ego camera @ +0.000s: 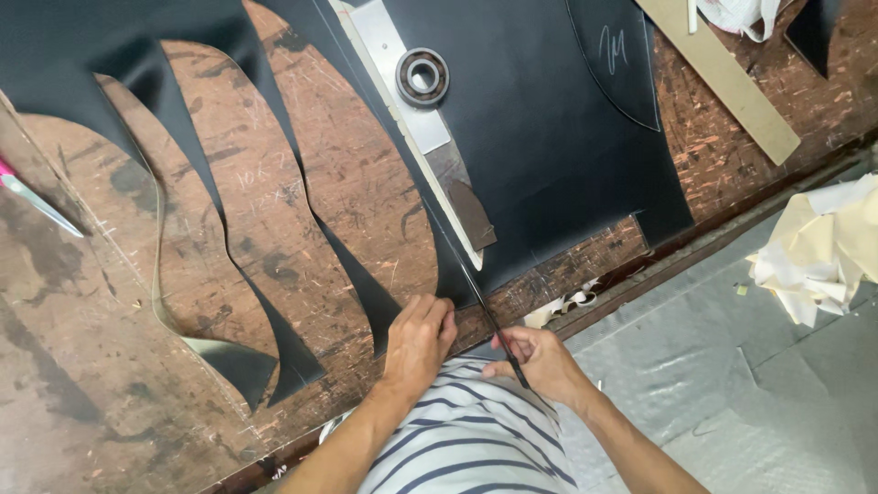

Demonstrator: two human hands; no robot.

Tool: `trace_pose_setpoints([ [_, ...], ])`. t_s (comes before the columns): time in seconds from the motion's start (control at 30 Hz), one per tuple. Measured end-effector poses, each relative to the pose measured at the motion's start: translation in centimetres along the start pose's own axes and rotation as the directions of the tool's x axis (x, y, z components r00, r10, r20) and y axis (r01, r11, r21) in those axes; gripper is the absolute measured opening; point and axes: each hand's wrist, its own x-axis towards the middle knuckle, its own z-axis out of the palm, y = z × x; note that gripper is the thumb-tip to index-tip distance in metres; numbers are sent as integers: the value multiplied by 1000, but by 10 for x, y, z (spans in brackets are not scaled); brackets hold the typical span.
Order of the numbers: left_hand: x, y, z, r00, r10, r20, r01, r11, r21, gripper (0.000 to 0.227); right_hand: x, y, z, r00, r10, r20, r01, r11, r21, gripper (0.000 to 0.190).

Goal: The person places paper templates onto a large sheet of black fabric and traces around them using chalk. They then use shears to cut the fabric following the traced lines and the edges of the templates.

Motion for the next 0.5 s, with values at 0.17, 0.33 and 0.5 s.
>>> trace_pose_setpoints([
  [0.17, 1, 0, -1, 1000, -6, 5, 6, 1000, -12, 12, 1, -4, 0, 998, 43, -34, -47, 991, -124, 41],
  [0.33, 2, -2, -4, 999, 37, -12, -37, 999, -31, 13, 8, -20, 1, 999, 42, -20, -43, 994, -98, 40],
  [0.5, 4, -4, -4, 999, 30, 21, -29, 999, -26, 10, 16, -27, 1, 998, -60, 5, 60, 998, -13, 42],
])
